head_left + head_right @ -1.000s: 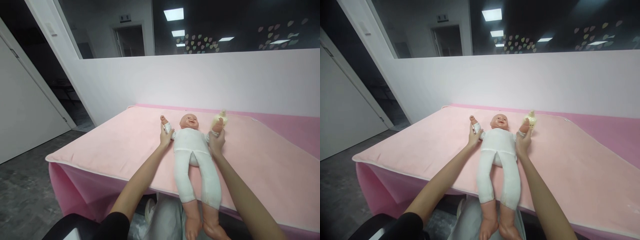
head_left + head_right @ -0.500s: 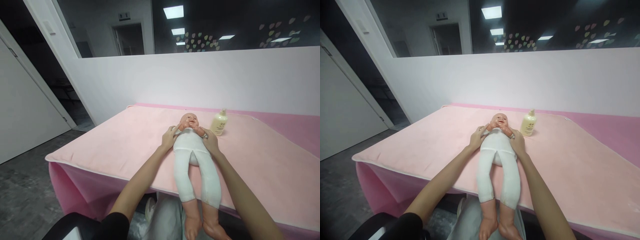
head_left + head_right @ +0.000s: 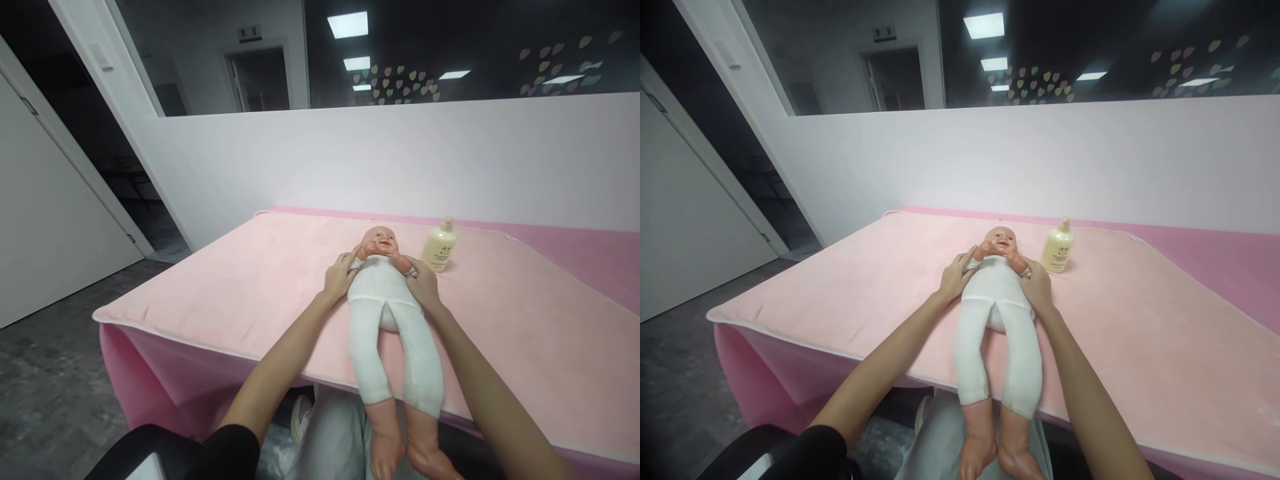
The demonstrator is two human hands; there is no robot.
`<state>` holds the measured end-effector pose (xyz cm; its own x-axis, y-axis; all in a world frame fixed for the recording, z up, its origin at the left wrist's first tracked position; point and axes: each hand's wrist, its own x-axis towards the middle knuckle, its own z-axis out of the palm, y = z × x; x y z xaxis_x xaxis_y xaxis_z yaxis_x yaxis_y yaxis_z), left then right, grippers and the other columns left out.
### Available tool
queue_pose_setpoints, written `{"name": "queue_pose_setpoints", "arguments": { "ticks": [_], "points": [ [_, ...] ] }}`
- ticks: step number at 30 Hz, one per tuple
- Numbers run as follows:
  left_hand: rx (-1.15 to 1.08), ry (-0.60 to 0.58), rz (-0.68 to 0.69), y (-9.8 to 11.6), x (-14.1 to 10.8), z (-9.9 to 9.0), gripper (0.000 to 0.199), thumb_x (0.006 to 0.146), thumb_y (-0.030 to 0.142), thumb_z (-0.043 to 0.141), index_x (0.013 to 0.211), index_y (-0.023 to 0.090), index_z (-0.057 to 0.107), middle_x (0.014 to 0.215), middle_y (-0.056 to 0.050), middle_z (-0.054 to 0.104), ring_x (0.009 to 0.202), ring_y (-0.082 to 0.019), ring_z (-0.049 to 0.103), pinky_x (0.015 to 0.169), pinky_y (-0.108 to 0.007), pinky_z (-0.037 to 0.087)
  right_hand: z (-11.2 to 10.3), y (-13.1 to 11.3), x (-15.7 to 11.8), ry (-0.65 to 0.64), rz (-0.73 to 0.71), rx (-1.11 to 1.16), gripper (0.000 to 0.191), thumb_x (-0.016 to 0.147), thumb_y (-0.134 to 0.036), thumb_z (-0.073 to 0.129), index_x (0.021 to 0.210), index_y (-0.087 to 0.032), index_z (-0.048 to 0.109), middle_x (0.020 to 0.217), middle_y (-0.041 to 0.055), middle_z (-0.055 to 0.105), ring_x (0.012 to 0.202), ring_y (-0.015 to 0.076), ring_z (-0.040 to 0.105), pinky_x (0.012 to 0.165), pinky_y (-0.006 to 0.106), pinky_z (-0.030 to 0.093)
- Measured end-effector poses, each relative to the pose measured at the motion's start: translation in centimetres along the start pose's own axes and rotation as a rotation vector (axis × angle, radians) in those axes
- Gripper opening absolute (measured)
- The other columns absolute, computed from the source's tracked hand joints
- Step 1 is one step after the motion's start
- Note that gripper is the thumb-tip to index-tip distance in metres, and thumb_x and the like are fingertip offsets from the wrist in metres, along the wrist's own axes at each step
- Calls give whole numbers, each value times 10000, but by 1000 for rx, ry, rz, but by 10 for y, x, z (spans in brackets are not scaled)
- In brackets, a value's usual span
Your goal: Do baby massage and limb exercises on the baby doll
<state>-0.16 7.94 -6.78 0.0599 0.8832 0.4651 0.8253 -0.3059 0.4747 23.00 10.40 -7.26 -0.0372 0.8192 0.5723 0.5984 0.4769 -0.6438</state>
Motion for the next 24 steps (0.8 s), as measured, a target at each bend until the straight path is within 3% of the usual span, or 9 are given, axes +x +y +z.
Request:
{"name": "queue_pose_setpoints", "arguments": {
  "ticks": [8,15,24],
  "points": [
    [-219,35,-79,3,-1,-6,690,885,455,425,1487,255,153,1416,-102,465,1228,-269,512,963,-399,447,0,0,1,45,96,89,467,671,-181,457,1097,-197,647,1087,59,666,986,238,583,848,360,434],
    [-309,56,-74,0,-1,-6,718,879,498,409,1491,266,114,1479,-91,391,1291,-284,461,991,-439,427,-6,-12,1,118,231,238,429,647,-298,536,1031,-158,669,996,72,679,929,244,579,775,337,437],
    [-338,103,-124,-4,-1,0,712,883,463,405,1494,288,85,1471,-61,410,1251,-281,502,983,-435,428,-2,14,11,338,448,426,389,506,-275,599,875,-159,642,809,24,626,712,158,534,638,288,431]
  ]
}}
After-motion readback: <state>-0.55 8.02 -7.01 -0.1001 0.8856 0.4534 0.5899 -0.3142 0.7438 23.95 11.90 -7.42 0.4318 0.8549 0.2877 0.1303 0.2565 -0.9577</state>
